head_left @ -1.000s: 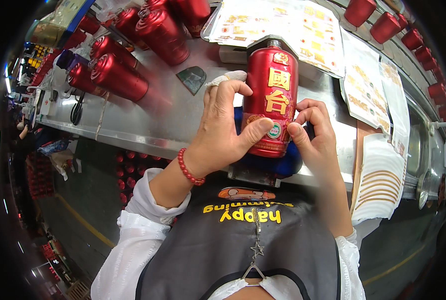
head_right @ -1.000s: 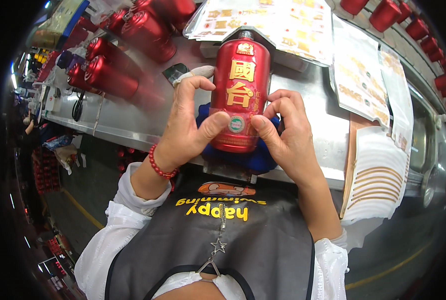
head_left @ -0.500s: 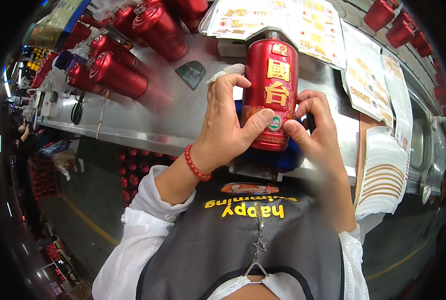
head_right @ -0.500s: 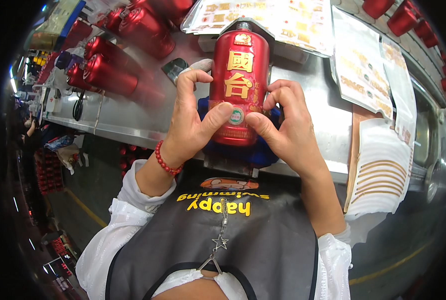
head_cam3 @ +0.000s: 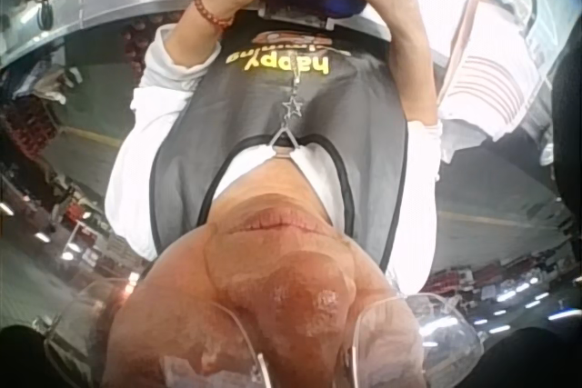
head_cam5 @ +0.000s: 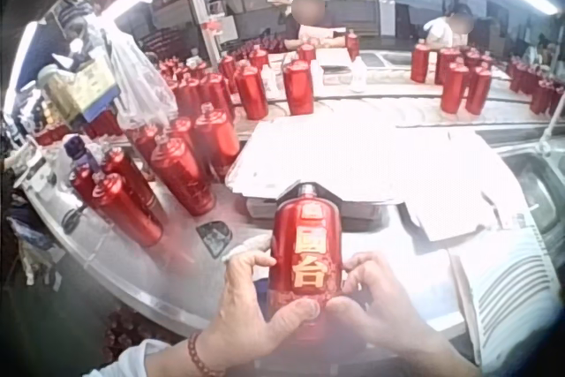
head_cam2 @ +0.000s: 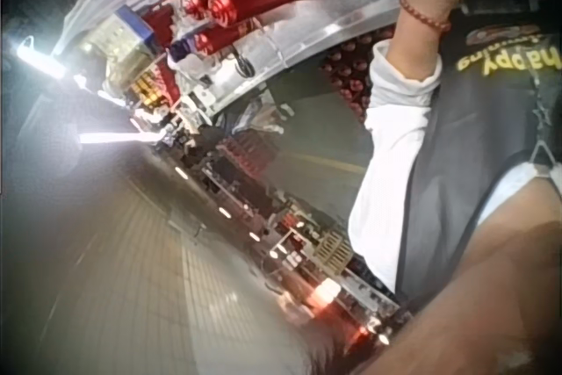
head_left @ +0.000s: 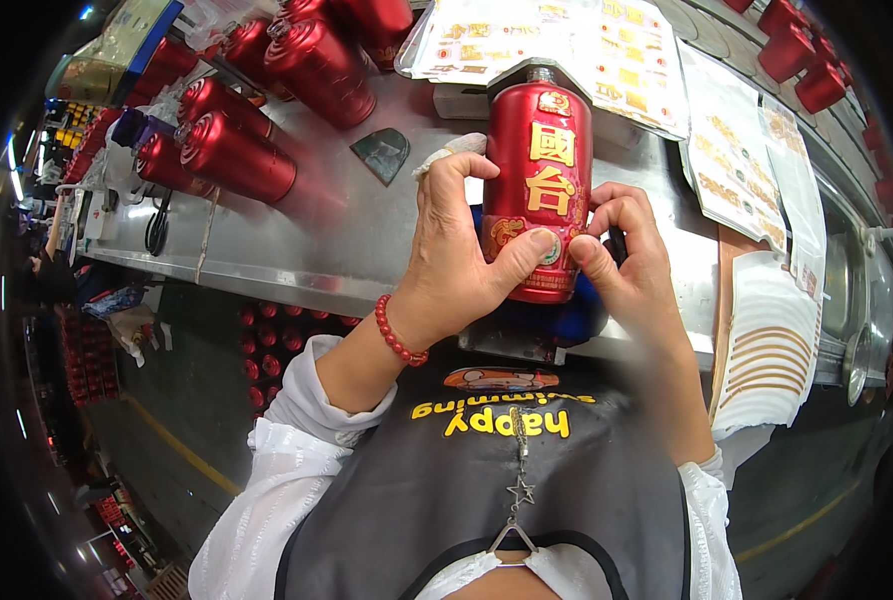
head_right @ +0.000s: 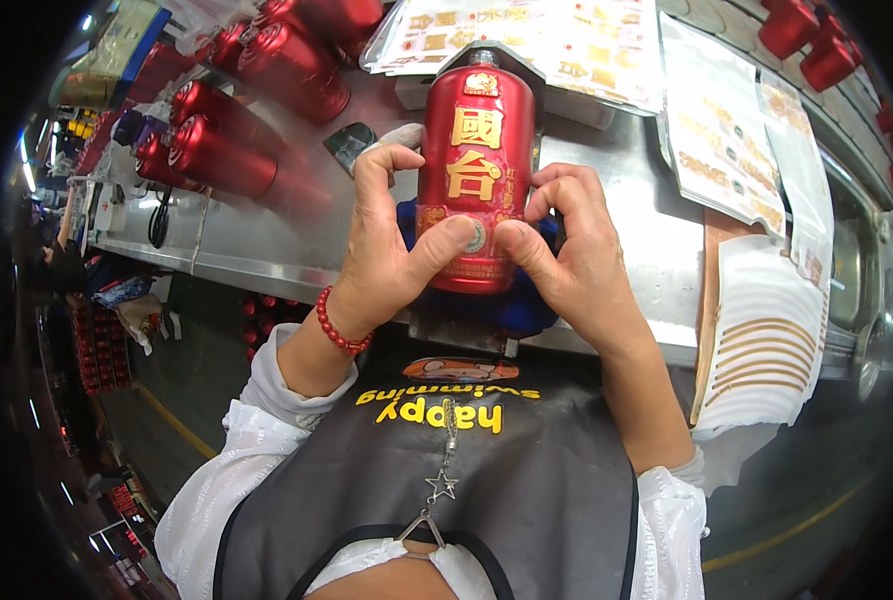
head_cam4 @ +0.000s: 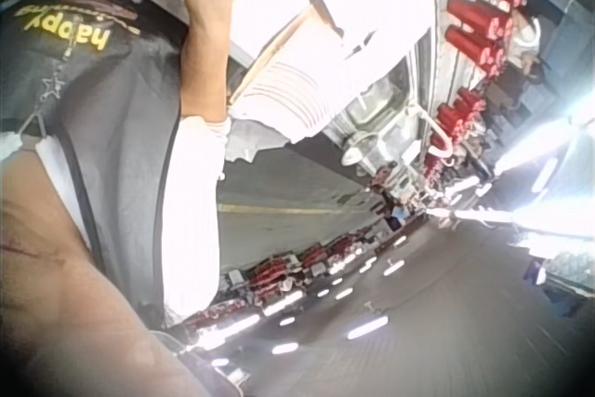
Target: The person applies gold stickers to red beverage cans, smoothing them with a green tool and a wooden stick. The person handles multiple cans one at a time, placing finished cans aside.
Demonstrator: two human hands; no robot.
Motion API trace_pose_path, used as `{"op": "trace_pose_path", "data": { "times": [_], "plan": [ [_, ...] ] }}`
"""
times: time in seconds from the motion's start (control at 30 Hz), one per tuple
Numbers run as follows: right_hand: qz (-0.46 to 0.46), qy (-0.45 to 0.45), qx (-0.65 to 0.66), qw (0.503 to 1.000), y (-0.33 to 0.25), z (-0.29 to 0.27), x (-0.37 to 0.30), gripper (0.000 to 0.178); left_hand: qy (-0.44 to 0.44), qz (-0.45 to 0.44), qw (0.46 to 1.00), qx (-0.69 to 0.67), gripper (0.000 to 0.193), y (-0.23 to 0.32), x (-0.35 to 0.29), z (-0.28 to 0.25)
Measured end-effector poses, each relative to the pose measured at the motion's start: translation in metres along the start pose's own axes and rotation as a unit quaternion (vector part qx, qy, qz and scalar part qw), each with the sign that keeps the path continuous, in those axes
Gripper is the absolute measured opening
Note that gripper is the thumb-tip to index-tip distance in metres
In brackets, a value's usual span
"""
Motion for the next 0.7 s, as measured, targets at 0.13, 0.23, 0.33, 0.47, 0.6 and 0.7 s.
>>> {"op": "trace_pose_path", "data": {
  "times": [0.13,0.23,0.33,0.47,0.6,0.7],
  "plan": [
    [-0.012,-0.010,0.002,1.000,0.001,-0.002,-0.002,0.042,0.006,-0.004,0.998,-0.060,0.072,-0.008,-0.001,0.002],
    [-0.007,-0.023,0.011,1.000,-0.002,-0.003,-0.008,0.044,-0.011,-0.031,0.988,-0.149,0.078,-0.024,-0.009,0.002],
    [0.004,-0.025,0.012,1.000,0.000,-0.001,-0.009,0.048,-0.035,-0.016,0.986,-0.160,0.083,-0.025,-0.017,0.002],
    [0.012,-0.024,0.012,1.000,0.003,0.000,-0.009,0.048,-0.045,-0.016,0.989,-0.142,0.085,-0.024,-0.018,0.003],
    [0.013,-0.005,-0.002,1.000,0.006,-0.007,-0.011,0.044,-0.046,-0.019,0.987,-0.153,0.084,-0.025,-0.018,0.004],
    [-0.076,0.089,0.002,0.993,-0.001,-0.028,-0.018,0.045,-0.046,-0.009,0.987,-0.155,0.084,-0.025,-0.019,0.005]
  ]
}}
Point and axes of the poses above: each hand's wrist, its own x-axis towards the middle knuckle, its own z-axis out of the palm, y = z × x, the point moved 10 cm from there along x, towards the middle knuckle, and after that the axes turned 5 degrees about y, right-handed, at the moved point
